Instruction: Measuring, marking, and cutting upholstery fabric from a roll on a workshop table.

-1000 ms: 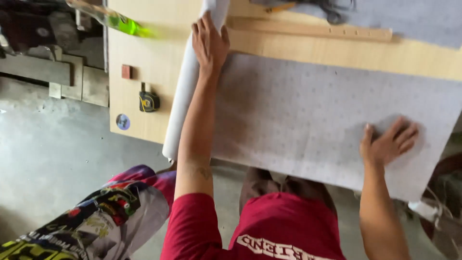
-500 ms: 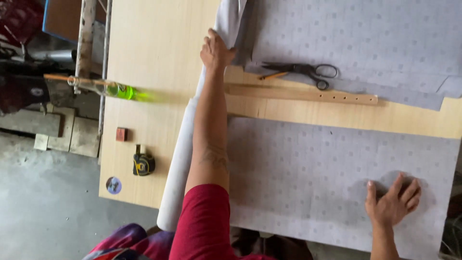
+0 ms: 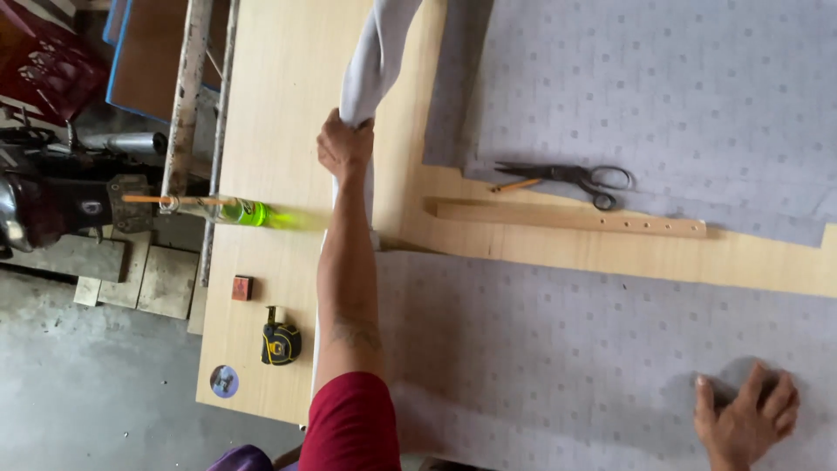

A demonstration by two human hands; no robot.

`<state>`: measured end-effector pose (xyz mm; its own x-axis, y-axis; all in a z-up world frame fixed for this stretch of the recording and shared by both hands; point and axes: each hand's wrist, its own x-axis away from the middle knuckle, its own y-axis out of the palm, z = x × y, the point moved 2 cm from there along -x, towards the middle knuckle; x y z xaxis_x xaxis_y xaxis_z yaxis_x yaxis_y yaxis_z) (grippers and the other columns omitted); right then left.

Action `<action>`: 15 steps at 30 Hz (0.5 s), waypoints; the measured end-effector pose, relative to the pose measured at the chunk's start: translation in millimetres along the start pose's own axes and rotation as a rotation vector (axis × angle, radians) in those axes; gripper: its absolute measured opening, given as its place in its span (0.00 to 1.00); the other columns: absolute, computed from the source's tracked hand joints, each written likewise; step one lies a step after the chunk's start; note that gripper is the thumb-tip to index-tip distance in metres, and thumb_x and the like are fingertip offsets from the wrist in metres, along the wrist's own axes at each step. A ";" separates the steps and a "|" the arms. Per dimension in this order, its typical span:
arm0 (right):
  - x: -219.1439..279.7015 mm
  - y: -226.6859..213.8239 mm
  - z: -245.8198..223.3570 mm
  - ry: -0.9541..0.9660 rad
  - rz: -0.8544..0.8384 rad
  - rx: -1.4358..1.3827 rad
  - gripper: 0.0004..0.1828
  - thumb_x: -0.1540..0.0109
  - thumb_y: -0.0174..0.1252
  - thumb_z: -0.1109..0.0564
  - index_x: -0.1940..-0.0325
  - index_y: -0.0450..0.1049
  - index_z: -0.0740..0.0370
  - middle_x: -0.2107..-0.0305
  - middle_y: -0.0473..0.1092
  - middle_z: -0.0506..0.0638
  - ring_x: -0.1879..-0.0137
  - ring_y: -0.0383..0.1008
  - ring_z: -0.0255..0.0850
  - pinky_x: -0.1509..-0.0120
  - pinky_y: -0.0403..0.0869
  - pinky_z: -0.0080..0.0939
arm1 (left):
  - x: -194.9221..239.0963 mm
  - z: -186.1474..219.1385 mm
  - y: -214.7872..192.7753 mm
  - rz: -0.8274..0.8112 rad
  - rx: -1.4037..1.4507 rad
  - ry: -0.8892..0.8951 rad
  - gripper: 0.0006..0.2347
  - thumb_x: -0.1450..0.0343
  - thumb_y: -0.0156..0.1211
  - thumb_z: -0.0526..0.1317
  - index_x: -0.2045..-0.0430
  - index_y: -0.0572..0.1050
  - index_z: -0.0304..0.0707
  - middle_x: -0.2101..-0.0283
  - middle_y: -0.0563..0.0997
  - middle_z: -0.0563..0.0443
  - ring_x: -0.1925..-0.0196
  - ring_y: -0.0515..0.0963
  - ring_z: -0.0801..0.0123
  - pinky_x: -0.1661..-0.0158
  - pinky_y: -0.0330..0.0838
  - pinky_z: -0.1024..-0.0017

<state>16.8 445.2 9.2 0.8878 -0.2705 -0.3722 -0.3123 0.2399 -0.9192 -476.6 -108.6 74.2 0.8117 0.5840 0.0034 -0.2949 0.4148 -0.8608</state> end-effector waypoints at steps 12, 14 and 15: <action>-45.9 -25.3 -67.8 -0.168 0.130 -0.024 0.40 0.25 0.44 0.35 0.37 0.77 0.77 0.40 0.69 0.73 0.40 0.70 0.66 0.37 0.73 0.59 | -36.7 -60.4 72.3 0.116 -0.019 -0.131 0.10 0.38 0.52 0.43 0.66 0.72 0.45 0.65 0.82 0.47 0.60 0.83 0.48 0.61 0.76 0.53; -53.2 -25.6 -76.0 -0.181 0.120 -0.093 0.41 0.25 0.44 0.35 0.37 0.75 0.81 0.41 0.67 0.76 0.41 0.69 0.70 0.40 0.71 0.63 | -29.9 -58.7 88.3 0.185 -0.176 0.096 0.34 0.39 0.64 0.56 0.42 0.63 0.36 0.55 0.78 0.41 0.51 0.76 0.48 0.54 0.69 0.51; -55.1 -25.9 -78.0 -0.202 0.120 -0.106 0.41 0.25 0.44 0.35 0.37 0.75 0.81 0.41 0.67 0.76 0.41 0.69 0.70 0.40 0.71 0.63 | -31.2 -64.7 70.9 0.196 -0.183 0.074 0.34 0.39 0.64 0.56 0.42 0.63 0.36 0.55 0.78 0.41 0.51 0.76 0.48 0.54 0.69 0.51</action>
<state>-50.4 381.2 43.5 0.8884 -0.0517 -0.4561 -0.4438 0.1573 -0.8822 -490.2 -142.5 -19.9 0.7848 0.5853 -0.2038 -0.3593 0.1618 -0.9191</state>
